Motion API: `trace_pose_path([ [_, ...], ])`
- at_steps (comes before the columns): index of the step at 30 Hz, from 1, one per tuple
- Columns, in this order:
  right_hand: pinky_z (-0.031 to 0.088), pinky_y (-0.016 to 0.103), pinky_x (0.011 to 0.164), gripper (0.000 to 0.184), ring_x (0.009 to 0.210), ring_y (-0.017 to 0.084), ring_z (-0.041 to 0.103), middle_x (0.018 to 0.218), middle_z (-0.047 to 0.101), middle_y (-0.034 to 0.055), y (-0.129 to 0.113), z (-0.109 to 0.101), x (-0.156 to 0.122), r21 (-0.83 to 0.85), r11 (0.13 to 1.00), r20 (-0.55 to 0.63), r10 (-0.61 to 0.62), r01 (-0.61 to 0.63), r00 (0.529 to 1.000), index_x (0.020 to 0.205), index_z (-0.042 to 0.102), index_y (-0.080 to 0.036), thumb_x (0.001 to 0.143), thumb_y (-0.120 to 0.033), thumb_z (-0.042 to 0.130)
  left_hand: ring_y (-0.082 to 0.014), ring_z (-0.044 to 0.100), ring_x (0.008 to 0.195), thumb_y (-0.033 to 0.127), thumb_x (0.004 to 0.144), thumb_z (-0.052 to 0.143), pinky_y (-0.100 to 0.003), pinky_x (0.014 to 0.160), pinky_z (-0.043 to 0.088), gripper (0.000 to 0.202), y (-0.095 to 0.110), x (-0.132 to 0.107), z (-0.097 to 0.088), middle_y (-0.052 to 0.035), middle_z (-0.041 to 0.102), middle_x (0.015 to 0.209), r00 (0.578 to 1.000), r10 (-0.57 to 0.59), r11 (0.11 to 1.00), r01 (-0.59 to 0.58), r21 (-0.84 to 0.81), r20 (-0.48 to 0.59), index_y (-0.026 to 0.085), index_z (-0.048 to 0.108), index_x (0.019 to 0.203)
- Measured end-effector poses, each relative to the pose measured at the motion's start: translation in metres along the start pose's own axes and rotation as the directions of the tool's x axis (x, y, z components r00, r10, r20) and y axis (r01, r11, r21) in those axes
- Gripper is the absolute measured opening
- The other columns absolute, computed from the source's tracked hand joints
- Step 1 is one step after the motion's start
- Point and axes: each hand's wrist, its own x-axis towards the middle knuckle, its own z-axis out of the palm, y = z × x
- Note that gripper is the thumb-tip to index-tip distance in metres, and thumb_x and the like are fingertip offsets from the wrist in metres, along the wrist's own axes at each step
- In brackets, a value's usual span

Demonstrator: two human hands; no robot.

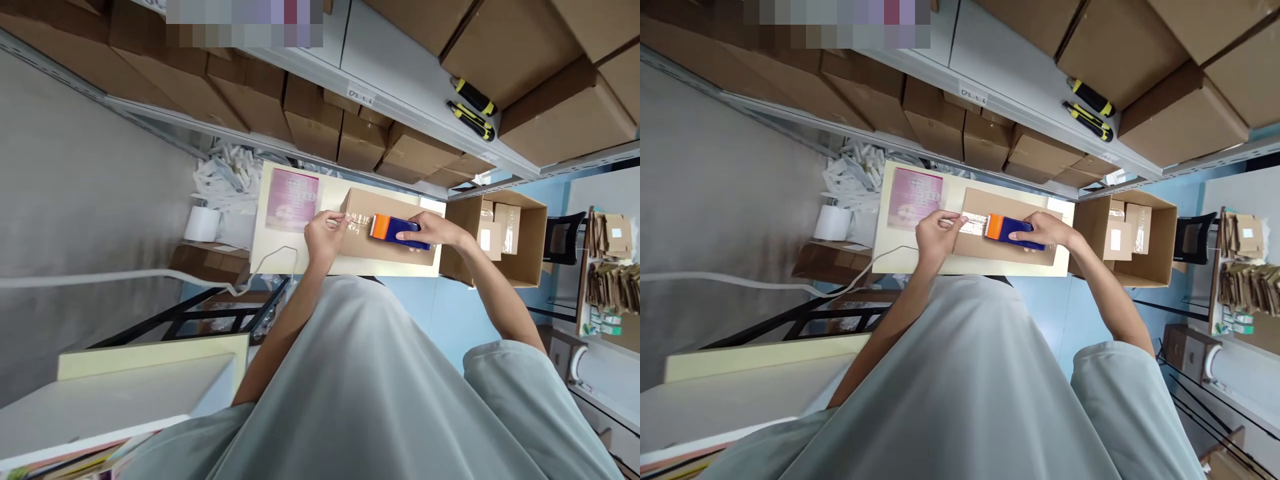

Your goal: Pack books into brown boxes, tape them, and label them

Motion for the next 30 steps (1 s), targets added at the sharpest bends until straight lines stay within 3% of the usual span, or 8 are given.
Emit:
trace_pose_path([
  [3, 0.045, 0.028, 0.056, 0.068, 0.057, 0.016, 0.065, 0.070, 0.078, 0.0041, 0.004, -0.004, 0.001, 0.009, 1.000, 0.033, -0.029, 0.029, 0.999, 0.077, 0.072, -0.020, 0.079, -0.088, 0.075, -0.0206, 0.071, 0.079, 0.044, 0.084, 0.080, -0.031, 0.078, 0.052, 0.029, -0.004, 0.001, 0.003, -0.0047, 0.081, 0.093, 0.999, -0.029, 1.000, 0.030, 0.010, -0.033, 0.019, 0.081, 0.098],
  [6, 0.044, 0.029, 0.058, 0.066, 0.058, 0.017, 0.064, 0.062, 0.074, 0.0036, 0.025, -0.016, -0.007, -0.063, 0.997, 0.040, -0.047, 0.049, 0.998, 0.073, 0.074, -0.019, 0.080, -0.084, 0.079, -0.0194, 0.069, 0.077, 0.044, 0.082, 0.081, -0.030, 0.075, 0.052, 0.032, -0.005, 0.000, 0.006, -0.0053, 0.081, 0.091, 0.996, -0.043, 0.999, 0.045, 0.028, -0.076, 0.017, 0.082, 0.099],
  [11, 0.047, 0.031, 0.060, 0.061, 0.067, 0.021, 0.070, 0.068, 0.076, 0.0072, 0.088, -0.054, -0.060, -0.046, 0.999, -0.011, 0.006, -0.006, 1.000, 0.071, 0.077, -0.016, 0.079, -0.076, 0.087, -0.0194, 0.071, 0.082, 0.040, 0.082, 0.084, -0.030, 0.077, 0.056, 0.029, -0.008, -0.001, 0.011, -0.0073, 0.081, 0.098, 0.988, 0.008, 0.999, -0.001, 0.047, -0.152, 0.016, 0.082, 0.098],
  [15, 0.048, 0.030, 0.065, 0.073, 0.066, 0.015, 0.072, 0.077, 0.080, 0.0107, 0.139, -0.088, -0.109, -0.051, 0.990, 0.116, 0.135, -0.130, 0.984, 0.076, 0.077, -0.010, 0.092, -0.080, 0.062, -0.0169, 0.071, 0.083, 0.032, 0.083, 0.086, -0.029, 0.079, 0.058, 0.023, -0.008, 0.000, 0.015, -0.0057, 0.082, 0.098, 0.979, -0.003, 0.996, 0.022, 0.089, -0.202, 0.015, 0.083, 0.098],
  [18, 0.050, 0.031, 0.063, 0.070, 0.066, 0.018, 0.071, 0.078, 0.081, 0.0106, 0.170, -0.101, -0.127, -0.006, 0.987, 0.170, 0.162, -0.163, 0.972, 0.082, 0.078, -0.014, 0.085, -0.084, 0.069, -0.0137, 0.069, 0.081, 0.023, 0.084, 0.085, -0.026, 0.080, 0.058, 0.022, -0.003, -0.001, 0.019, -0.0063, 0.083, 0.098, 0.968, -0.045, 0.994, 0.069, 0.090, -0.249, 0.010, 0.083, 0.102],
  [24, 0.053, 0.033, 0.066, 0.067, 0.070, 0.022, 0.072, 0.079, 0.080, 0.0081, 0.210, -0.096, -0.117, 0.069, 0.992, 0.256, 0.088, -0.109, 0.963, 0.086, 0.079, -0.019, 0.084, -0.086, 0.071, -0.0115, 0.066, 0.077, 0.016, 0.084, 0.084, -0.026, 0.079, 0.057, 0.022, 0.005, -0.003, 0.025, -0.0061, 0.084, 0.096, 0.943, -0.106, 0.981, 0.150, 0.119, -0.316, 0.008, 0.083, 0.104],
  [30, 0.053, 0.033, 0.069, 0.072, 0.072, 0.022, 0.072, 0.078, 0.078, 0.0084, 0.222, -0.086, -0.099, 0.033, 0.996, 0.244, 0.067, -0.077, 0.967, 0.079, 0.076, -0.020, 0.082, -0.092, 0.067, -0.0118, 0.065, 0.075, 0.016, 0.085, 0.083, -0.028, 0.083, 0.060, 0.022, 0.010, -0.004, 0.028, -0.0054, 0.084, 0.095, 0.928, -0.111, 0.967, 0.184, 0.177, -0.356, 0.009, 0.083, 0.105],
])
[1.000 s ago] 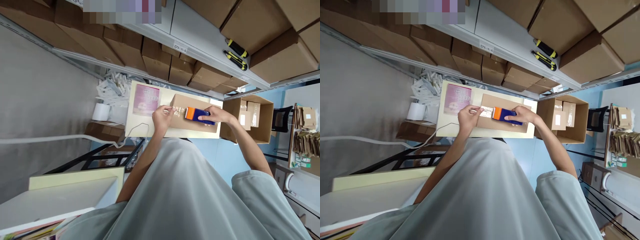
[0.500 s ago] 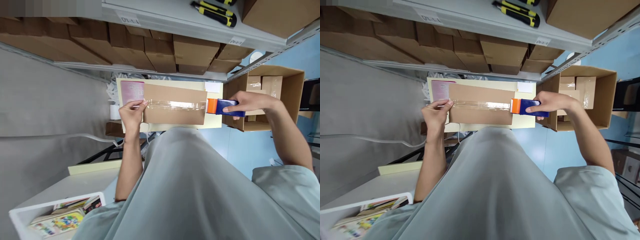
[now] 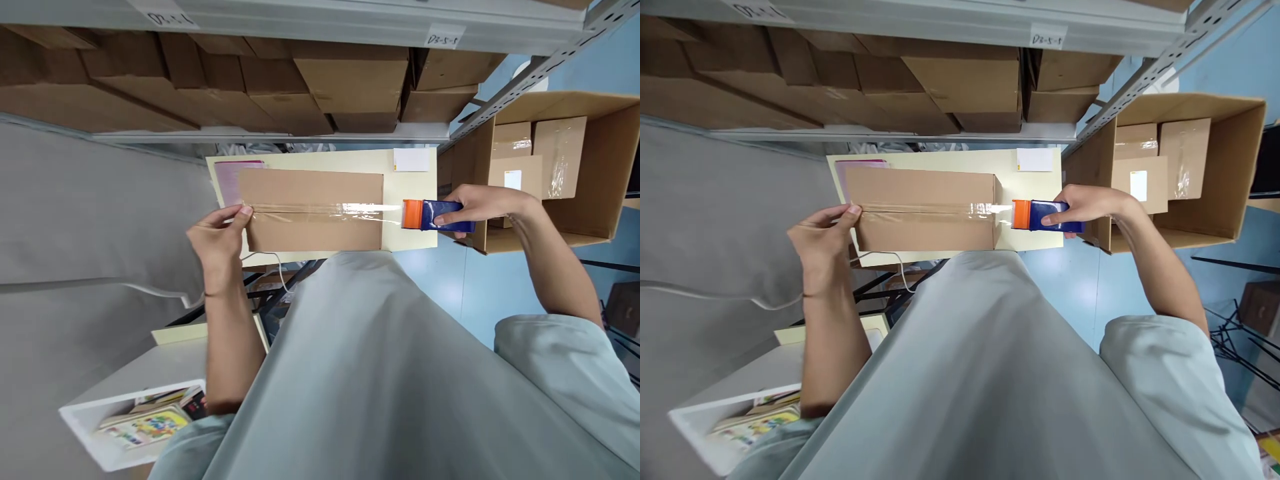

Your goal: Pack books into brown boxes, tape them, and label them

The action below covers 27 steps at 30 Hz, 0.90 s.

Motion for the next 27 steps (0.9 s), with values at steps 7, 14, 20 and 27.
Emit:
trace_pose_path([
  [7, 0.051, 0.033, 0.067, 0.068, 0.069, 0.023, 0.071, 0.073, 0.078, 0.0090, 0.007, 0.004, 0.021, -0.096, 0.995, -0.048, 0.023, -0.028, 0.999, 0.075, 0.075, -0.020, 0.091, -0.085, 0.063, -0.0120, 0.067, 0.077, 0.011, 0.079, 0.082, -0.026, 0.078, 0.060, 0.021, 0.013, -0.005, 0.003, -0.0039, 0.084, 0.091, 0.999, -0.027, 1.000, 0.026, -0.017, -0.039, 0.010, 0.083, 0.099],
  [14, 0.049, 0.034, 0.070, 0.057, 0.067, 0.023, 0.070, 0.070, 0.077, 0.0094, -0.019, 0.026, 0.033, -0.316, 0.933, -0.202, 0.112, -0.173, 0.973, 0.073, 0.076, -0.018, 0.104, -0.064, 0.061, -0.0121, 0.066, 0.075, 0.013, 0.078, 0.082, -0.024, 0.070, 0.058, 0.020, 0.010, -0.006, 0.006, -0.0022, 0.082, 0.086, 0.998, -0.031, 0.999, 0.030, -0.020, -0.046, 0.011, 0.083, 0.097],
  [20, 0.052, 0.038, 0.081, 0.041, 0.094, 0.032, 0.077, 0.096, 0.082, 0.0172, -0.049, 0.063, 0.052, -0.407, 0.850, -0.417, 0.153, -0.334, 0.896, 0.108, 0.080, -0.015, 0.108, -0.050, 0.059, -0.0124, 0.069, 0.081, 0.011, 0.080, 0.083, -0.027, 0.084, 0.060, 0.019, 0.007, -0.006, 0.006, -0.0038, 0.083, 0.092, 0.999, 0.011, 1.000, -0.012, -0.012, -0.052, 0.010, 0.083, 0.099],
  [27, 0.054, 0.039, 0.084, 0.041, 0.107, 0.035, 0.077, 0.113, 0.080, 0.0233, -0.024, 0.087, 0.061, -0.298, 0.782, -0.628, 0.271, -0.547, 0.730, 0.119, 0.074, -0.013, 0.112, -0.048, 0.053, -0.0159, 0.070, 0.084, 0.017, 0.087, 0.081, -0.034, 0.091, 0.061, 0.033, 0.009, -0.006, 0.001, -0.0101, 0.081, 0.105, 0.999, 0.037, 0.996, -0.037, 0.076, -0.001, 0.006, 0.078, 0.117],
])
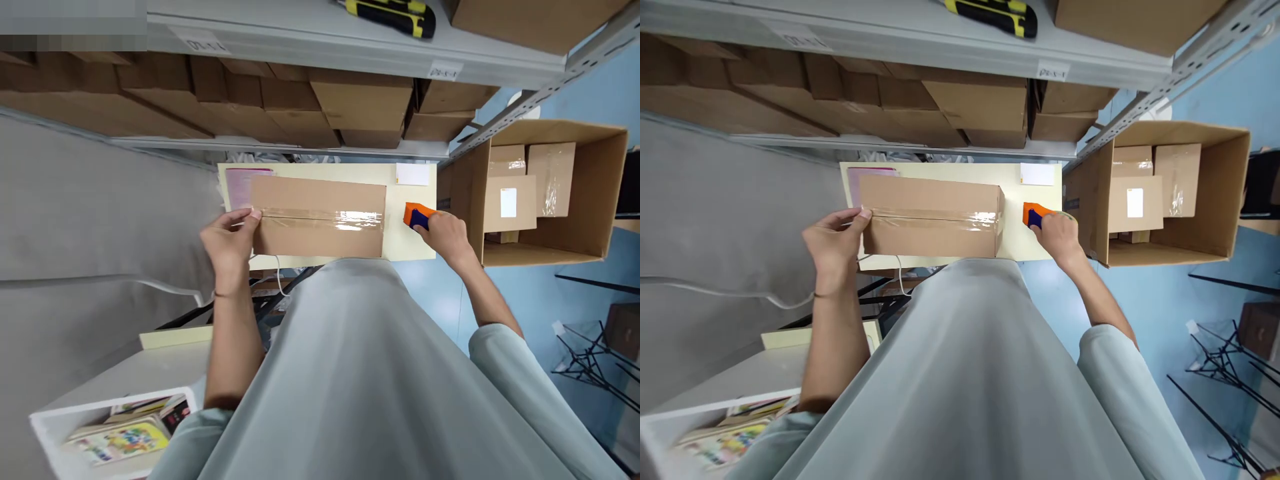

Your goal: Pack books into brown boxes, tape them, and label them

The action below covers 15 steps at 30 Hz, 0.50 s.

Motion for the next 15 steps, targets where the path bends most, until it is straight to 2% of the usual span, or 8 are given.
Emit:
trace_pose_path([
  [3, 0.056, 0.040, 0.085, 0.051, 0.106, 0.038, 0.078, 0.111, 0.079, 0.0261, 0.009, -0.014, -0.009, 0.036, 0.997, -0.122, 0.075, -0.071, 0.990, 0.128, 0.068, -0.007, 0.112, -0.054, 0.054, -0.0225, 0.072, 0.102, 0.015, 0.085, 0.079, -0.043, 0.101, 0.060, 0.055, 0.015, -0.012, 0.007, -0.0160, 0.075, 0.129, 0.980, 0.177, 0.980, -0.168, 0.105, -0.092, 0.008, 0.068, 0.138],
  [5, 0.057, 0.042, 0.086, 0.057, 0.105, 0.040, 0.079, 0.110, 0.079, 0.0262, 0.008, -0.033, -0.015, 0.072, 0.994, -0.213, 0.094, -0.080, 0.973, 0.135, 0.062, -0.005, 0.112, -0.056, 0.052, -0.0261, 0.070, 0.115, 0.017, 0.090, 0.072, -0.045, 0.108, 0.057, 0.045, 0.035, -0.029, 0.018, -0.0153, 0.073, 0.132, 0.930, 0.357, 0.933, -0.352, 0.072, -0.086, 0.012, 0.069, 0.135],
  [6, 0.057, 0.043, 0.085, 0.057, 0.103, 0.041, 0.079, 0.110, 0.079, 0.0260, 0.006, -0.044, -0.016, 0.089, 0.994, -0.259, 0.084, -0.063, 0.962, 0.138, 0.059, -0.006, 0.112, -0.056, 0.050, -0.0267, 0.071, 0.115, 0.022, 0.095, 0.067, -0.045, 0.108, 0.057, 0.033, 0.049, -0.040, 0.024, -0.0124, 0.075, 0.124, 0.896, 0.443, 0.897, -0.443, 0.014, -0.023, 0.015, 0.073, 0.126],
  [7, 0.057, 0.044, 0.085, 0.056, 0.101, 0.041, 0.079, 0.110, 0.079, 0.0258, 0.002, -0.055, -0.016, 0.104, 0.994, -0.300, 0.059, -0.029, 0.952, 0.140, 0.057, -0.006, 0.113, -0.054, 0.047, -0.0271, 0.070, 0.118, 0.026, 0.099, 0.064, -0.045, 0.111, 0.056, 0.026, 0.063, -0.051, 0.031, -0.0102, 0.076, 0.121, 0.844, 0.534, 0.845, -0.531, -0.059, 0.048, 0.019, 0.075, 0.121],
  [9, 0.058, 0.047, 0.084, 0.050, 0.098, 0.042, 0.079, 0.110, 0.078, 0.0255, -0.008, -0.079, -0.011, 0.118, 0.988, -0.367, -0.045, 0.095, 0.929, 0.144, 0.053, -0.007, 0.113, -0.046, 0.042, -0.0283, 0.069, 0.123, 0.031, 0.103, 0.059, -0.047, 0.116, 0.054, 0.025, 0.095, -0.070, 0.044, -0.0090, 0.076, 0.121, 0.707, 0.700, 0.710, -0.675, -0.200, 0.100, 0.023, 0.077, 0.119],
  [10, 0.059, 0.049, 0.086, 0.048, 0.099, 0.042, 0.078, 0.112, 0.078, 0.0252, -0.016, -0.092, -0.007, 0.110, 0.977, -0.399, -0.123, 0.181, 0.909, 0.145, 0.051, -0.007, 0.112, -0.041, 0.041, -0.0285, 0.069, 0.122, 0.031, 0.104, 0.059, -0.048, 0.115, 0.054, 0.026, 0.111, -0.075, 0.050, -0.0088, 0.077, 0.121, 0.648, 0.755, 0.649, -0.719, -0.250, 0.096, 0.025, 0.077, 0.121],
  [12, 0.059, 0.052, 0.092, 0.046, 0.104, 0.041, 0.077, 0.116, 0.077, 0.0247, -0.035, -0.120, 0.006, 0.060, 0.931, -0.467, -0.292, 0.359, 0.834, 0.146, 0.049, -0.007, 0.110, -0.034, 0.040, -0.0285, 0.069, 0.125, 0.028, 0.105, 0.057, -0.049, 0.116, 0.055, 0.031, 0.140, -0.076, 0.059, -0.0093, 0.075, 0.129, 0.581, 0.812, 0.571, -0.765, -0.297, 0.065, 0.027, 0.074, 0.131],
  [15, 0.056, 0.053, 0.103, 0.043, 0.114, 0.040, 0.073, 0.122, 0.075, 0.0250, -0.075, -0.166, 0.030, -0.056, 0.852, -0.553, -0.460, 0.520, 0.695, 0.145, 0.049, -0.008, 0.110, -0.030, 0.037, -0.0294, 0.066, 0.134, 0.024, 0.105, 0.056, -0.050, 0.120, 0.053, 0.040, 0.173, -0.054, 0.063, -0.0136, 0.070, 0.141, 0.555, 0.831, 0.522, -0.804, -0.286, -0.041, 0.022, 0.068, 0.142],
])
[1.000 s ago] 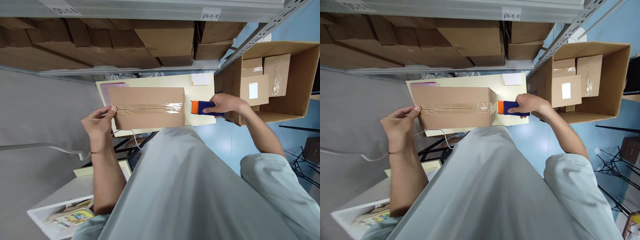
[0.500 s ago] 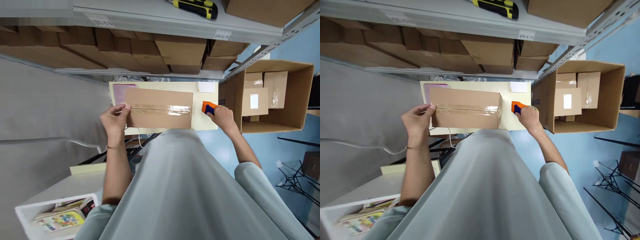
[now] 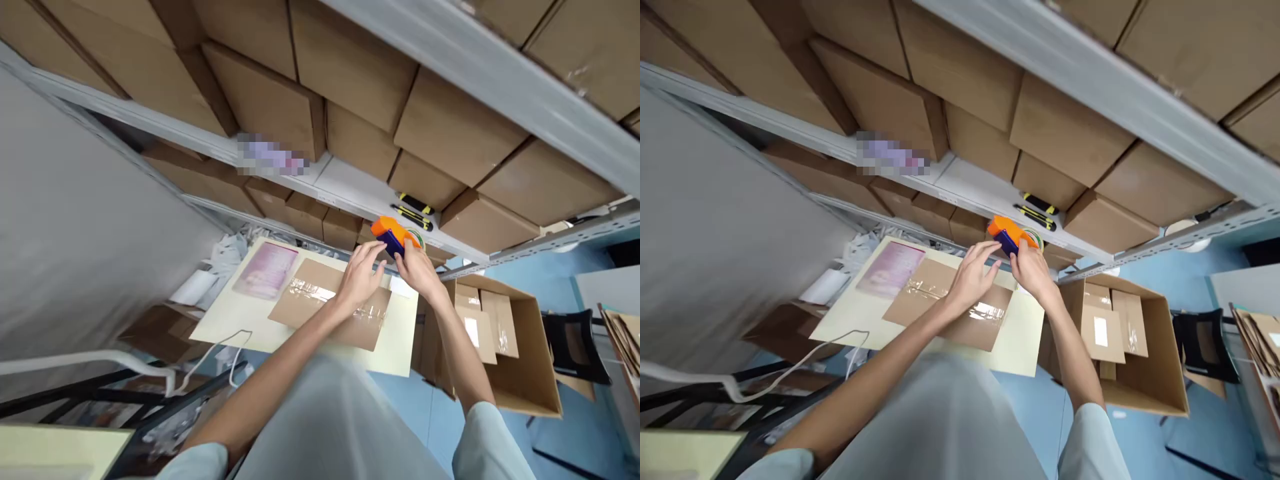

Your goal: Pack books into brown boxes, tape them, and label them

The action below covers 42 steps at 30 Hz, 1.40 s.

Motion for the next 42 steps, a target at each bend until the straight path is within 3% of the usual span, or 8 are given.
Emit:
trace_pose_path([
  [4, 0.049, 0.050, 0.111, 0.039, 0.122, 0.039, 0.070, 0.128, 0.074, 0.0272, -0.031, -0.020, 0.090, -0.068, 0.995, -0.042, -0.072, 0.069, 0.997, 0.142, 0.053, -0.006, 0.110, -0.023, 0.037, -0.0326, 0.059, 0.144, 0.013, 0.099, 0.055, -0.052, 0.123, 0.050, 0.050, -0.012, 0.041, -0.013, -0.0187, 0.062, 0.155, 0.998, -0.003, 0.997, 0.009, 0.080, -0.067, 0.015, 0.062, 0.149],
  [8, 0.047, 0.046, 0.113, 0.040, 0.130, 0.037, 0.068, 0.135, 0.073, 0.0282, -0.053, -0.028, 0.162, -0.090, 0.995, 0.046, -0.044, 0.048, 0.998, 0.146, 0.051, -0.005, 0.112, -0.024, 0.042, -0.0308, 0.062, 0.140, 0.009, 0.100, 0.050, -0.052, 0.119, 0.052, 0.048, -0.011, 0.043, -0.034, -0.0151, 0.066, 0.151, 0.993, 0.029, 0.993, -0.016, 0.114, -0.115, 0.019, 0.065, 0.144],
  [16, 0.041, 0.047, 0.122, 0.048, 0.140, 0.035, 0.061, 0.151, 0.065, 0.0289, -0.061, -0.011, 0.205, -0.092, 0.996, 0.082, 0.008, -0.001, 0.997, 0.151, 0.051, 0.000, 0.109, -0.023, 0.042, -0.0310, 0.068, 0.130, 0.019, 0.103, 0.053, -0.053, 0.115, 0.055, 0.032, -0.029, -0.006, -0.071, -0.0128, 0.074, 0.136, 0.986, -0.051, 0.987, 0.074, 0.145, -0.157, 0.023, 0.073, 0.127],
  [20, 0.031, 0.055, 0.132, 0.064, 0.157, 0.038, 0.043, 0.169, 0.047, 0.0291, -0.047, 0.006, 0.163, 0.009, 1.000, -0.236, -0.012, 0.014, 0.972, 0.166, 0.036, 0.000, 0.109, -0.029, 0.037, -0.0326, 0.066, 0.135, 0.027, 0.102, 0.053, -0.053, 0.121, 0.051, 0.035, -0.061, -0.038, -0.099, -0.0151, 0.072, 0.140, 0.975, -0.177, 0.966, 0.198, 0.168, -0.132, 0.021, 0.073, 0.131],
  [23, 0.029, 0.059, 0.134, 0.068, 0.165, 0.035, 0.033, 0.178, 0.037, 0.0224, -0.027, 0.036, 0.081, 0.178, 0.984, -0.378, 0.095, -0.028, 0.921, 0.175, 0.026, -0.012, 0.113, -0.042, 0.027, -0.0340, 0.064, 0.141, 0.031, 0.099, 0.056, -0.053, 0.125, 0.048, 0.044, -0.091, -0.078, -0.123, -0.0170, 0.071, 0.145, 0.925, -0.352, 0.907, 0.374, 0.191, -0.143, 0.020, 0.070, 0.139],
  [30, 0.040, 0.053, 0.131, 0.077, 0.165, 0.030, 0.041, 0.176, 0.042, 0.0204, -0.042, 0.133, -0.125, 0.513, 0.757, -0.221, 0.571, -0.404, 0.790, 0.175, 0.030, -0.016, 0.114, -0.062, 0.020, -0.0376, 0.066, 0.141, 0.050, 0.099, 0.057, -0.052, 0.122, 0.051, 0.065, -0.131, -0.142, -0.143, -0.0222, 0.068, 0.151, 0.739, -0.672, 0.711, 0.663, 0.236, -0.049, 0.015, 0.061, 0.153],
  [37, 0.042, 0.045, 0.130, 0.094, 0.165, 0.031, 0.041, 0.177, 0.037, 0.0248, -0.077, 0.188, -0.134, 0.618, 0.529, 0.089, 0.688, -0.582, 0.721, 0.174, 0.024, -0.003, 0.110, -0.072, 0.027, -0.0426, 0.072, 0.129, 0.061, 0.098, 0.059, -0.054, 0.110, 0.056, 0.067, -0.116, -0.117, -0.109, -0.0227, 0.076, 0.136, 0.711, -0.684, 0.713, 0.604, 0.357, 0.162, 0.015, 0.061, 0.147],
  [42, 0.042, 0.044, 0.130, 0.108, 0.163, 0.033, 0.044, 0.177, 0.037, 0.0267, -0.083, 0.194, -0.123, 0.588, 0.510, 0.128, 0.707, -0.627, 0.695, 0.176, 0.011, 0.000, 0.105, -0.078, 0.037, -0.0482, 0.074, 0.119, 0.071, 0.087, 0.076, -0.057, 0.102, 0.057, 0.074, -0.104, -0.113, -0.093, -0.0258, 0.078, 0.123, 0.656, -0.748, 0.616, 0.630, 0.474, 0.101, 0.015, 0.064, 0.133],
])
